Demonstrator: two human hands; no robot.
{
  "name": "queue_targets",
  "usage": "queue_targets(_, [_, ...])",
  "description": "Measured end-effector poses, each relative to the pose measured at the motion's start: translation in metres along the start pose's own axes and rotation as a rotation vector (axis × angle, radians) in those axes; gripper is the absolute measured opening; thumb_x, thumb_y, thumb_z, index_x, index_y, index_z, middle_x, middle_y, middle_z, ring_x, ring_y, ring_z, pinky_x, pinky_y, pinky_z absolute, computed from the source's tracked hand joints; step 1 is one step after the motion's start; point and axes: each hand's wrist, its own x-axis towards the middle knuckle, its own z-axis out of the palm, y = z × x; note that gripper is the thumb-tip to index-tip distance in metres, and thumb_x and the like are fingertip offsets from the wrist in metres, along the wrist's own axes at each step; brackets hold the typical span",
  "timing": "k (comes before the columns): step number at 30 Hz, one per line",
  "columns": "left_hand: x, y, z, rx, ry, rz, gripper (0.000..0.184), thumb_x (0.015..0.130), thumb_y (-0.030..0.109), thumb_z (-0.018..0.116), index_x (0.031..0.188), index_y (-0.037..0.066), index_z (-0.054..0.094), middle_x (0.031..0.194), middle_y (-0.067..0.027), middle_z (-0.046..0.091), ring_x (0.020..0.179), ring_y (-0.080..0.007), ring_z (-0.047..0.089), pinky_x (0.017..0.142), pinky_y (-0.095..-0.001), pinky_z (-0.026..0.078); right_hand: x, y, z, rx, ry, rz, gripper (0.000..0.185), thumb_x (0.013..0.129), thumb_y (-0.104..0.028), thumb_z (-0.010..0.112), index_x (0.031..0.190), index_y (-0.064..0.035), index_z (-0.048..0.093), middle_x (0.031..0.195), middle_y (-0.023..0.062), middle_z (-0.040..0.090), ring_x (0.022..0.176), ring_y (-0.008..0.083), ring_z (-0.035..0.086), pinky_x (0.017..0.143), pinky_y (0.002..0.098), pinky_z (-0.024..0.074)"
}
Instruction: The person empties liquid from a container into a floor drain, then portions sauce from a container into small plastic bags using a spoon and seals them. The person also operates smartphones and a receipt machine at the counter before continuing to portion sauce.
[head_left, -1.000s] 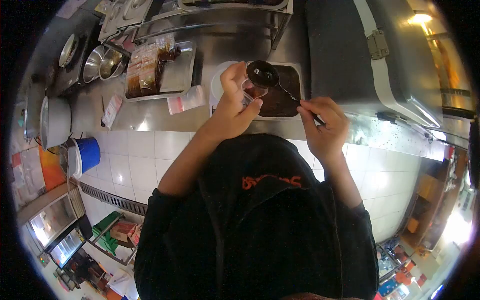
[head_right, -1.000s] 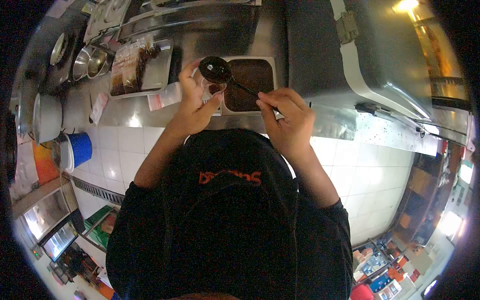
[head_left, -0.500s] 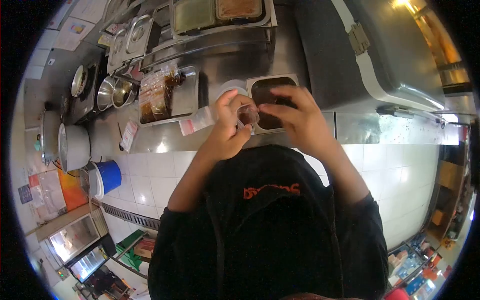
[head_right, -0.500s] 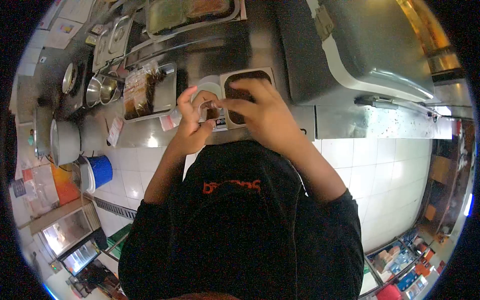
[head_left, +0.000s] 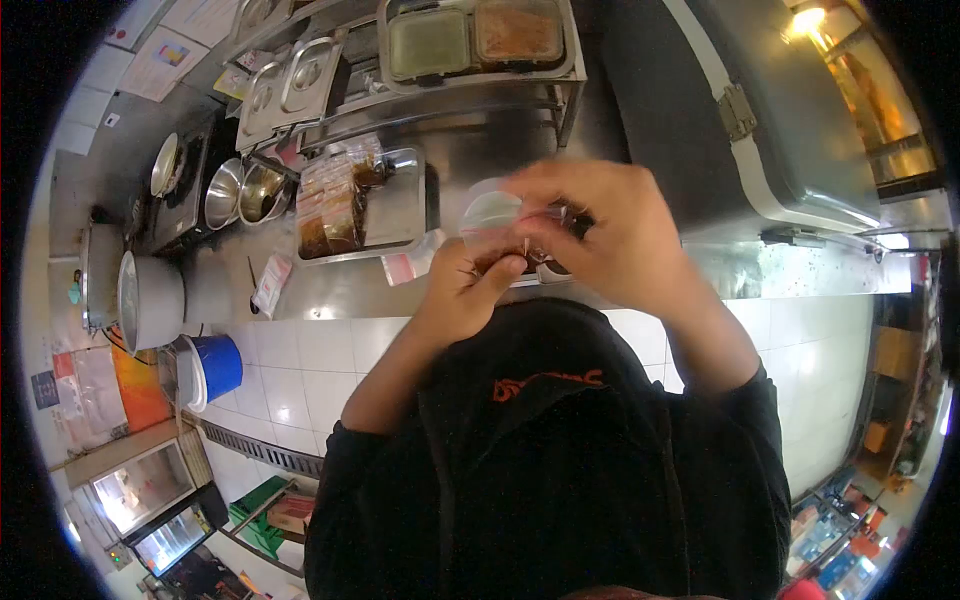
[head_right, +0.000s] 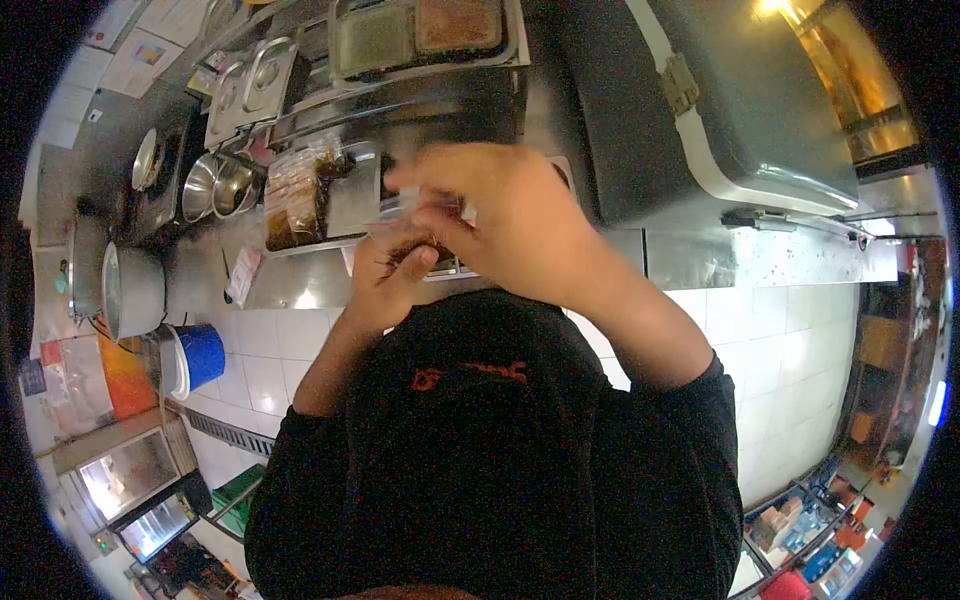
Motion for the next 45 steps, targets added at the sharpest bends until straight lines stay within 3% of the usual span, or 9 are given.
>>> queue_targets(4, [-0.005,0.022,-0.011,-0.184,0.115,0.107,0.026,0.097,0.018,0.060,0.107,-0.004,0.068,0.095,-0.0089,0.068,0.086,-0.0136,0.062,0.076,-0.0268,0.047,0.015,-0.015,0.009,0.353,0.015,0.233,0.051,0.079,0.009,0.071,0.126,-0.0045,0.056,0.084,0.0064,0.065,0.075,0.0076,0.061,0.066,0.0200,0.0470])
queue_targets(9, [-0.008,0.051,-0.049,0.103,0.256,0.403,0.021,0.096,0.015,0.060,0.102,-0.003,0.068,0.089,-0.0118,0.069,0.076,-0.0142,0.061,0.069,-0.0253,0.045,0.033,-0.028,0.032,0.520,0.056,0.269,0.050,0.080,0.007,0.071,0.126,-0.0006,0.053,0.084,0.0059,0.066,0.077,0.0084,0.062,0.069,0.0228,0.0494])
queue_targets(15, [-0.013,0.056,-0.080,0.073,0.423,0.415,0.010,0.089,0.008,0.064,0.087,-0.002,0.066,0.076,-0.0091,0.066,0.066,-0.0140,0.060,0.062,-0.0264,0.046,0.050,-0.037,0.058,0.472,0.055,0.304,0.040,0.081,0.008,0.069,0.117,0.0004,0.054,0.084,0.0056,0.065,0.078,0.0083,0.062,0.069,0.0224,0.0486])
queue_targets(18, [-0.012,0.052,-0.099,0.084,0.355,0.495,0.010,0.087,0.006,0.062,0.080,-0.001,0.062,0.073,-0.0086,0.065,0.063,-0.0148,0.059,0.059,-0.0269,0.045,0.055,-0.030,0.075,0.466,0.022,0.270,0.036,0.080,0.007,0.069,0.113,0.0004,0.054,0.083,0.0051,0.065,0.077,0.0081,0.061,0.069,0.0228,0.0487])
queue_targets(31, [-0.033,0.018,-0.176,0.223,0.153,0.395,0.006,0.080,0.005,0.062,0.079,0.002,0.057,0.069,-0.0109,0.057,0.057,-0.0244,0.054,0.054,-0.0333,0.043,0.092,-0.009,0.166,0.406,-0.072,0.201,0.027,0.075,0.004,0.069,0.101,-0.0003,0.062,0.080,0.0055,0.065,0.072,0.0076,0.062,0.065,0.0247,0.0503])
queue_targets(36, [-0.043,0.003,-0.210,0.350,0.029,0.369,0.005,0.079,0.004,0.061,0.080,0.003,0.056,0.073,-0.0119,0.057,0.061,-0.0271,0.057,0.055,-0.0358,0.044,0.099,-0.002,0.190,0.261,-0.211,0.286,0.034,0.073,0.012,0.066,0.105,0.0009,0.061,0.089,0.0050,0.060,0.077,0.0100,0.060,0.071,0.0247,0.0485])
queue_targets(39, [-0.052,-0.019,-0.225,0.225,0.142,0.397,0.004,0.079,0.003,0.059,0.079,0.002,0.055,0.073,-0.0131,0.057,0.062,-0.0286,0.057,0.056,-0.0356,0.045,0.090,0.014,0.192,0.239,-0.225,0.409,0.036,0.074,0.012,0.065,0.108,0.0011,0.061,0.090,0.0055,0.060,0.079,0.0108,0.061,0.073,0.0247,0.0481])
queue_targets(40, [-0.055,-0.027,-0.235,0.208,0.130,0.353,0.013,0.088,0.009,0.051,0.079,0.001,0.053,0.074,-0.0139,0.061,0.061,-0.0243,0.057,0.058,-0.0349,0.046,0.085,0.022,0.191,0.237,-0.225,0.455,0.036,0.075,0.012,0.064,0.109,0.0011,0.061,0.090,0.0056,0.060,0.081,0.0110,0.061,0.074,0.0246,0.0479])
queue_targets(45, [-0.043,-0.068,-0.270,-0.004,0.065,0.098,0.015,0.094,0.010,0.049,0.086,0.000,0.056,0.080,-0.0106,0.063,0.069,-0.0166,0.058,0.064,-0.0317,0.047,0.098,0.060,0.216,0.184,-0.195,0.432,0.042,0.076,0.001,0.071,0.117,-0.0006,0.060,0.100,0.0073,0.063,0.089,0.0149,0.060,0.082,0.0302,0.0472])
